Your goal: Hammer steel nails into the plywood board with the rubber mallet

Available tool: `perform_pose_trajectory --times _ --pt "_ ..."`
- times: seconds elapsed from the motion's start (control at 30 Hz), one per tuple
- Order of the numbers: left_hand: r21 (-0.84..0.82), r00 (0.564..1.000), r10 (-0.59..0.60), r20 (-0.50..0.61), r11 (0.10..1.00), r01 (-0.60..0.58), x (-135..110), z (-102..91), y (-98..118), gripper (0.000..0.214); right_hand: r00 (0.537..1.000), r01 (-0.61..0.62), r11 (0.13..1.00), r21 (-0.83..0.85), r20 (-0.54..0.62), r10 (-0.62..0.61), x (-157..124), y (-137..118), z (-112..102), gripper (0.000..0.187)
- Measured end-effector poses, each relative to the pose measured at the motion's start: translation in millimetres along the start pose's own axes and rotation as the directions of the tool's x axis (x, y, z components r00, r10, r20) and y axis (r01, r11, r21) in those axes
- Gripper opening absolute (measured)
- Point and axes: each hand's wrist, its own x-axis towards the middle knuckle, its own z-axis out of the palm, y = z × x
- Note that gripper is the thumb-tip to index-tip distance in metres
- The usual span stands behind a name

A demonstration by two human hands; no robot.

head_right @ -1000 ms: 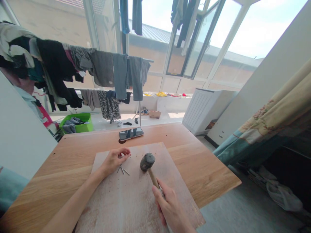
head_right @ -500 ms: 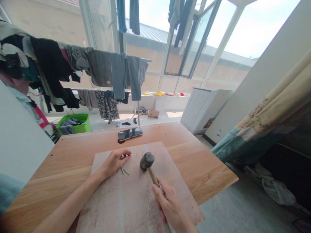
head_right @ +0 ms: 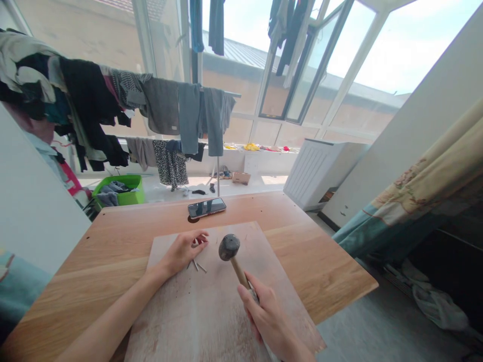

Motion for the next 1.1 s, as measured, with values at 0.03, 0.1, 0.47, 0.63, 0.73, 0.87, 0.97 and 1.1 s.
perform_pose_trajectory --times 0.03,0.1,0.47,0.63,0.73,0.87,0.97,1.1 --pt "-0.003 1.0 0.0 -0.001 1.0 0.0 0.0 0.3 0.1 0.02 1.0 0.006 1.0 0.006 0.003 -0.006 1.9 -5.5 0.9 0.056" --pt "-0.003 1.0 0.003 -0.002 1.0 -0.003 0.0 0.7 0.7 0.019 0.999 0.03 0.999 0.011 0.01 -0.03 6.5 -18.3 2.9 0.053" --pt "0.006 1.0 -0.013 -0.004 1.0 0.013 0.7 0.2 4.4 0.018 0.995 0.099 0.993 0.056 0.007 -0.1 26.7 -44.4 13.5 0.048" --pt "-0.004 1.0 -0.017 -0.009 1.0 0.017 1.1 -0.2 5.8 0.019 0.994 0.106 0.994 0.036 0.0 -0.106 25.3 -47.6 13.6 0.048" --pt "-0.008 1.0 -0.022 -0.008 1.0 0.022 1.1 -0.1 5.6 0.019 0.994 0.113 0.993 0.029 -0.004 -0.113 25.5 -49.1 12.4 0.047" --pt "-0.011 1.0 -0.026 -0.012 1.0 0.025 0.7 0.2 5.4 0.019 0.995 0.1 0.994 0.043 -0.005 -0.1 25.4 -48.0 12.3 0.047" --pt "-0.022 0.999 -0.034 -0.014 0.999 0.033 0.5 -0.1 6.6 0.024 0.992 0.122 0.992 0.04 -0.007 -0.122 23.7 -46.7 14.1 0.048" --pt "-0.025 0.999 -0.039 -0.013 0.999 0.039 1.4 -1.3 8.8 0.023 0.984 0.175 0.984 -0.035 -0.023 -0.176 23.7 -44.1 19.2 0.048"
